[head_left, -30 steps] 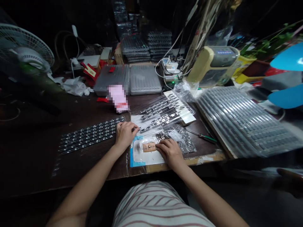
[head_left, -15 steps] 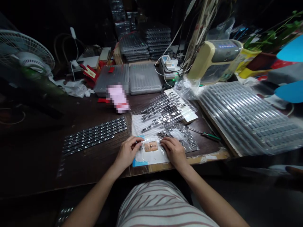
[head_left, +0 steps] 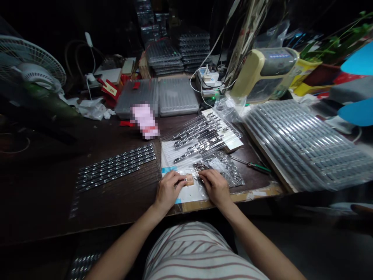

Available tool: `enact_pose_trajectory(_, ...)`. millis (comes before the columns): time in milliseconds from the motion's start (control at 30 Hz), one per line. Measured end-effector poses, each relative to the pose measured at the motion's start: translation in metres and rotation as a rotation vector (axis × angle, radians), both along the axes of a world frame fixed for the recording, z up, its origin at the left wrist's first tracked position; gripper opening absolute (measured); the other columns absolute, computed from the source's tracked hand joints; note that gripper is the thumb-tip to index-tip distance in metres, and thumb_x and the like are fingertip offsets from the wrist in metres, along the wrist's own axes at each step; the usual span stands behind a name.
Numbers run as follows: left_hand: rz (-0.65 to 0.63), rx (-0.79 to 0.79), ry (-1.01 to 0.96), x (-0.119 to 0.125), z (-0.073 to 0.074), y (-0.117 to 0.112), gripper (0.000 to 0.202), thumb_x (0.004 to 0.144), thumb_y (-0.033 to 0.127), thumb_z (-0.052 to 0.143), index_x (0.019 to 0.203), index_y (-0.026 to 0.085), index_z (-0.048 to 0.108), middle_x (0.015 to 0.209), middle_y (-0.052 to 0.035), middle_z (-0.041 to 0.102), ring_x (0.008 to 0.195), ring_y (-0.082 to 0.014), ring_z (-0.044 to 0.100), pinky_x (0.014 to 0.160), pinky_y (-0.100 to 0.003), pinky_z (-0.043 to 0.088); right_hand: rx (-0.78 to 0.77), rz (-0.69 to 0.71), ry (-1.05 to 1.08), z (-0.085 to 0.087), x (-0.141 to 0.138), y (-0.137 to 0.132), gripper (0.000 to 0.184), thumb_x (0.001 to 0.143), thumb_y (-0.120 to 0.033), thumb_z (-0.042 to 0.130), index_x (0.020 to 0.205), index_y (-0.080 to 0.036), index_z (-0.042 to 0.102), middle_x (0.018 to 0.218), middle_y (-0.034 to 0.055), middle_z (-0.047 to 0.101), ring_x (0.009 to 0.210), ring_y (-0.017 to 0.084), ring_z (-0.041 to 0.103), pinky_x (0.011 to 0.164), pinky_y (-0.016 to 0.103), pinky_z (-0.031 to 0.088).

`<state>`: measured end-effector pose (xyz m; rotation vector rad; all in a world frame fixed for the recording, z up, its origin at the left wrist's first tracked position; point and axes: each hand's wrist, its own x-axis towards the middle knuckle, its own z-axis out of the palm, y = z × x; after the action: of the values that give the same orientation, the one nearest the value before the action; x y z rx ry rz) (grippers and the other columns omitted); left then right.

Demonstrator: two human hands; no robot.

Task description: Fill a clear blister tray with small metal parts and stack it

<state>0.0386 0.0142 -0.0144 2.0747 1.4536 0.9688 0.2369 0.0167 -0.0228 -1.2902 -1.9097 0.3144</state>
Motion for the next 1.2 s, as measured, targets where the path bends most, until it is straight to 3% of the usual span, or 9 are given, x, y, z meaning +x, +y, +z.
enact_pose_trajectory(167,-0.008,0.008,0.064,0.001,0.001,0.0,0.012,0.083,0.023,0.062,0.092,0.02,0.07,0.084,-0.0049,0.065,0.08,-0.0169,0.061,0.074,-0.029,0.049,0.01,0.043,0.015,-0.001,0.0,0.0,0.02,0.093,-0.02,0.044,0.103,-0.021,0.062,0.092,0.0059,0.068,0.088,0.019,0.061,0.077,0.033,0.05)
enact_pose_trajectory(400,-0.008,-0.002,0.024,0.002,0.006,0.0,0.009,0.083,0.022,0.063,0.088,0.02,0.07,0.081,-0.0041,0.064,0.078,-0.0167,0.06,0.071,-0.028,0.048,-0.029,0.027,-0.058,0.009,-0.014,0.002,0.015,0.09,-0.029,0.054,0.087,-0.022,0.067,0.082,0.0031,0.069,0.078,0.016,0.059,0.073,0.031,0.042)
enact_pose_trajectory(533,0.125,0.044,-0.168,-0.005,0.003,0.002,0.009,0.083,0.022,0.063,0.087,0.019,0.069,0.085,-0.0041,0.065,0.08,-0.0151,0.062,0.07,-0.025,0.05,-0.014,0.057,-0.149,0.013,-0.032,0.004,0.011,0.087,-0.032,0.061,0.085,-0.025,0.07,0.09,0.0016,0.069,0.084,0.016,0.054,0.075,0.033,0.035)
enact_pose_trajectory(667,0.204,0.048,-0.222,-0.011,0.004,0.003,0.008,0.081,0.02,0.064,0.087,0.019,0.069,0.086,-0.0035,0.066,0.08,-0.0147,0.063,0.067,-0.023,0.05,-0.027,0.068,-0.203,0.012,-0.04,0.004,0.011,0.086,-0.031,0.061,0.089,-0.028,0.071,0.092,0.0007,0.069,0.084,0.017,0.05,0.076,0.033,0.031)
enact_pose_trajectory(867,0.215,0.027,-0.22,-0.009,0.005,0.003,0.008,0.081,0.021,0.064,0.086,0.018,0.07,0.085,-0.0031,0.065,0.075,-0.0132,0.062,0.062,-0.022,0.049,-0.01,0.008,-0.317,0.013,-0.019,0.004,0.02,0.086,-0.031,0.061,0.105,-0.028,0.067,0.102,0.0032,0.066,0.092,0.02,0.049,0.077,0.034,0.031)
enact_pose_trajectory(1000,0.198,0.012,-0.223,-0.008,0.006,0.003,0.009,0.082,0.022,0.063,0.086,0.018,0.069,0.086,-0.0033,0.065,0.076,-0.0132,0.062,0.061,-0.021,0.048,0.021,0.034,-0.374,0.009,-0.003,0.003,0.015,0.089,-0.03,0.058,0.099,-0.026,0.068,0.093,0.0031,0.066,0.086,0.018,0.05,0.074,0.033,0.033)
enact_pose_trajectory(1200,0.166,-0.011,-0.222,-0.005,0.017,0.009,0.008,0.082,0.022,0.063,0.085,0.018,0.069,0.086,-0.0035,0.064,0.077,-0.0134,0.061,0.061,-0.022,0.048,0.073,0.089,-0.407,0.004,-0.005,0.003,0.014,0.092,-0.024,0.052,0.087,-0.019,0.064,0.084,0.0043,0.064,0.079,0.017,0.051,0.071,0.03,0.037)
